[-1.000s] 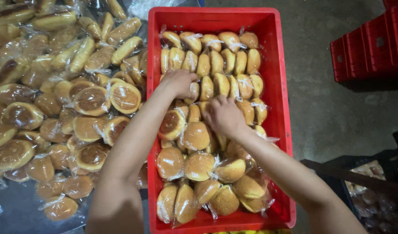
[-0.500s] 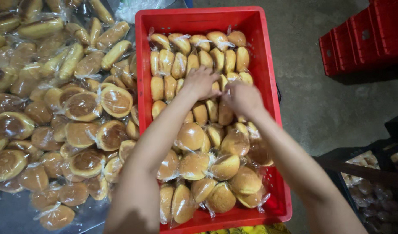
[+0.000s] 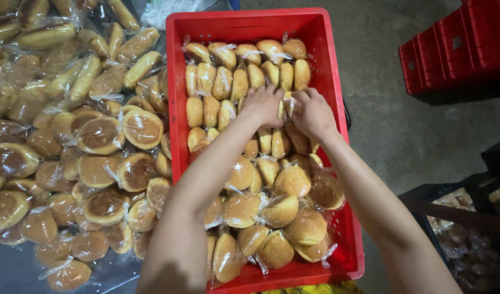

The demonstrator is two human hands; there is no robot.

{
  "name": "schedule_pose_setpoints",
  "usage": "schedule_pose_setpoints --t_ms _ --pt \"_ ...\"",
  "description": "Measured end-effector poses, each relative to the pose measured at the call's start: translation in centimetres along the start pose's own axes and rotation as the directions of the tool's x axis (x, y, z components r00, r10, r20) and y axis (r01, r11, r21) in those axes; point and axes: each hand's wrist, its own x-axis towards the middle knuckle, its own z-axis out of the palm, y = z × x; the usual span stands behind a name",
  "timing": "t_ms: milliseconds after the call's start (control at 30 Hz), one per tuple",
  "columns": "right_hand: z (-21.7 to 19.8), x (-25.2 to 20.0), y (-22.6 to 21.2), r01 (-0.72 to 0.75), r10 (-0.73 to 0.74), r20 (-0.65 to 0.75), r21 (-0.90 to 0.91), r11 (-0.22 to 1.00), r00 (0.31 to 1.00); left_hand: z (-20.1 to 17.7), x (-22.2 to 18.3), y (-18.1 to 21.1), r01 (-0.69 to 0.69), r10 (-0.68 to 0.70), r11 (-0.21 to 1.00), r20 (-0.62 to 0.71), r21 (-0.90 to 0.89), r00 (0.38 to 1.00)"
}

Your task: The person arranges packaged bread buns into rows inside a red plastic crate by hand.

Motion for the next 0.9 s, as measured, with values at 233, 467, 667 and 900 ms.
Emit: schedule_pose_setpoints --t_ms 233,467,667,900 --pt "-0.4 2.2 -0.6 0.043 -0.013 0.209 -0.142 0.989 0.978 0.1 1.0 0.8 0.110 -0.110 0.994 0.068 -0.001 0.992" --pt "-0.7 1.8 1.7 0.114 -0.090 0.162 -0.144 0.983 0.983 -0.8 -1.1 -1.6 0.025 -0.022 0.997 0.045 -0.066 0.999" --pt "-1.3 2.0 1.5 0.030 -0.017 0.144 -0.087 0.996 0.989 -1.3 -2.2 -1.5 0.035 -0.031 0.992 0.031 -0.123 0.999" --pt "-1.0 -3.9 1.8 -0.107 0.114 0.194 -0.048 0.993 0.974 0.1 -2.8 0.5 0.064 -0.066 0.998 0.105 0.019 0.992"
